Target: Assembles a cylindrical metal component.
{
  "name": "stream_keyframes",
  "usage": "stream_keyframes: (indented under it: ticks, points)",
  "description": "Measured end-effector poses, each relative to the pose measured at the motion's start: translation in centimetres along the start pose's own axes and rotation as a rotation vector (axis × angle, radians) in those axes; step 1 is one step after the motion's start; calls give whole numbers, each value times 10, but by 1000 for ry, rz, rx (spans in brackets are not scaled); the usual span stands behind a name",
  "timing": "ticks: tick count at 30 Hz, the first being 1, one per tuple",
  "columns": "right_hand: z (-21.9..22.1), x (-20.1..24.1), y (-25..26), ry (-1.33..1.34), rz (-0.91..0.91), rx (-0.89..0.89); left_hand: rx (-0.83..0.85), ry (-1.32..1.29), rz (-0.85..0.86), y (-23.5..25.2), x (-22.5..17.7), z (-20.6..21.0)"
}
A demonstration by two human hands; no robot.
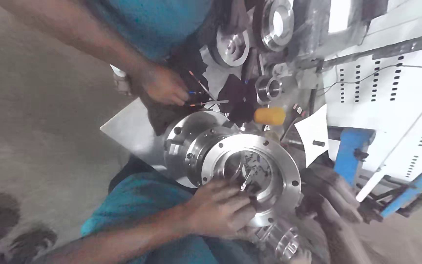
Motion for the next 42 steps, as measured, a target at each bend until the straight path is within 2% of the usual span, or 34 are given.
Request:
stream_keyframes:
  ticks: [5, 10, 13, 19, 21, 25, 27, 33, 34, 36, 39, 42]
  points:
    - [22, 33, -42, 137, 519, -388, 8, 9, -10, 0, -1, 1]
    - [32, 74, -37, 511, 1104, -599, 30, 19, -15, 2, -2, 0]
    - [30, 82, -33, 584, 1263, -650, 35, 15, -20, 2, -1, 0]
    - [11, 78, -44, 394, 1077, -313, 40, 19, -34, 6, -1, 1]
    - [10, 71, -45, 314, 1012, -266, 51, 19, -35, 7, 0, 1]
    - [14, 70, -41, 224, 1011, -232, 59, 45, -56, 5, -3, 1]
    - [15, 69, -38, 274, 1071, -202, 50, 87, -64, 5, -4, 2]
    - [2, 81, -30, 641, 1510, -54, 105, 116, -63, 6, -9, 3]
    - [2, 81, -27, 676, 1528, -53, 112, 107, -57, 7, -8, 3]
    - [-3, 78, -25, 615, 1422, -70, 121, 94, -50, 9, -3, 5]
    - [-21, 84, -19, 456, 1073, -46, 104, 73, -62, 9, -2, 6]
    - [-26, 88, -26, 330, 819, 17, 94, 76, -63, 9, -2, 5]
Point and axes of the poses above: each hand's wrist, its own y-axis towards the middle knuckle, its own z-axis out of the palm, x = y × z, the point moved 6 cm from there along y, towards the middle knuckle, and after that the axes turned 9 degrees about -x, right-handed, at the moved point
